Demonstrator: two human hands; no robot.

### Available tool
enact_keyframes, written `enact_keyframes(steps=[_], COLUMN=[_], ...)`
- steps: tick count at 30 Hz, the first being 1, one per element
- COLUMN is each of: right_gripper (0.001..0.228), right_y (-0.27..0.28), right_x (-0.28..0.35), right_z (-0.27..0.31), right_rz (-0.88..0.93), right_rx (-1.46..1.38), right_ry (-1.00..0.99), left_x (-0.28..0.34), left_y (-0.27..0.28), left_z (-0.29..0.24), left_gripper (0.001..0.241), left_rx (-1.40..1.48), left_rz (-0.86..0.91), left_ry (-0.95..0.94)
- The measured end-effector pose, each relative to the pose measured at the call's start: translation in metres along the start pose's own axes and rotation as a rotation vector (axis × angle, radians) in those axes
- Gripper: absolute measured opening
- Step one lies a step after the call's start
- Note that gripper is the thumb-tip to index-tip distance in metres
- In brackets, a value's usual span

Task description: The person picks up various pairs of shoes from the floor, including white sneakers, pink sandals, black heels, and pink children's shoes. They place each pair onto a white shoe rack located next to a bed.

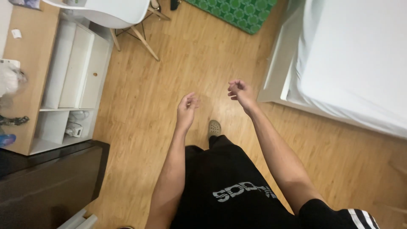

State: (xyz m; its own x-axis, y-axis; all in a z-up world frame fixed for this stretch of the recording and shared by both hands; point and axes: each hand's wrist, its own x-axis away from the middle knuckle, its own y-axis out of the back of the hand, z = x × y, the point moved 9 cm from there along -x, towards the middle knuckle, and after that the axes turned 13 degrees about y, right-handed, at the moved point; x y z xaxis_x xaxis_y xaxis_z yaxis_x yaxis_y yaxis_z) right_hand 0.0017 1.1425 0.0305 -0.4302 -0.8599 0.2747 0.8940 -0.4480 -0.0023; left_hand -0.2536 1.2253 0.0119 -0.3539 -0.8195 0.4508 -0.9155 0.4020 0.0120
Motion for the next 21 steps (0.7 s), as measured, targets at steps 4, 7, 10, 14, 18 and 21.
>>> enact_keyframes(steps=[4, 7, 10, 14, 18, 21], right_gripper=[0.02, 0.019, 0.02, 0.02, 0.021, 0.021], right_y=[-0.037, -0.063, -0.094, -0.136, -0.172, -0.189], right_x=[-0.071, -0.124, -0.179, -0.251, -0.304, -0.341], right_z=[0.028, 0.036, 0.038, 0.047, 0.08, 0.098], right_rz=[0.044, 0.034, 0.016, -0.029, -0.126, -0.151], right_rx=[0.042, 0.027, 0.034, 0.045, 0.081, 0.088], right_ry=[0.02, 0.04, 0.022, 0.028, -0.003, 0.015], left_x=[-0.058, -0.121, -0.194, -0.273, -0.34, -0.403], left_y=[0.025, 0.046, 0.07, 0.106, 0.133, 0.143], left_z=[-0.038, -0.044, -0.05, -0.1, -0.168, -0.18], left_gripper=[0.038, 0.04, 0.04, 0.038, 0.037, 0.036], left_rx=[-0.032, 0.051, 0.052, 0.009, -0.069, 0.0], left_rz=[-0.024, -0.008, 0.022, 0.062, 0.138, 0.218], left_ry=[0.056, -0.008, -0.024, 0.037, 0.055, 0.037])
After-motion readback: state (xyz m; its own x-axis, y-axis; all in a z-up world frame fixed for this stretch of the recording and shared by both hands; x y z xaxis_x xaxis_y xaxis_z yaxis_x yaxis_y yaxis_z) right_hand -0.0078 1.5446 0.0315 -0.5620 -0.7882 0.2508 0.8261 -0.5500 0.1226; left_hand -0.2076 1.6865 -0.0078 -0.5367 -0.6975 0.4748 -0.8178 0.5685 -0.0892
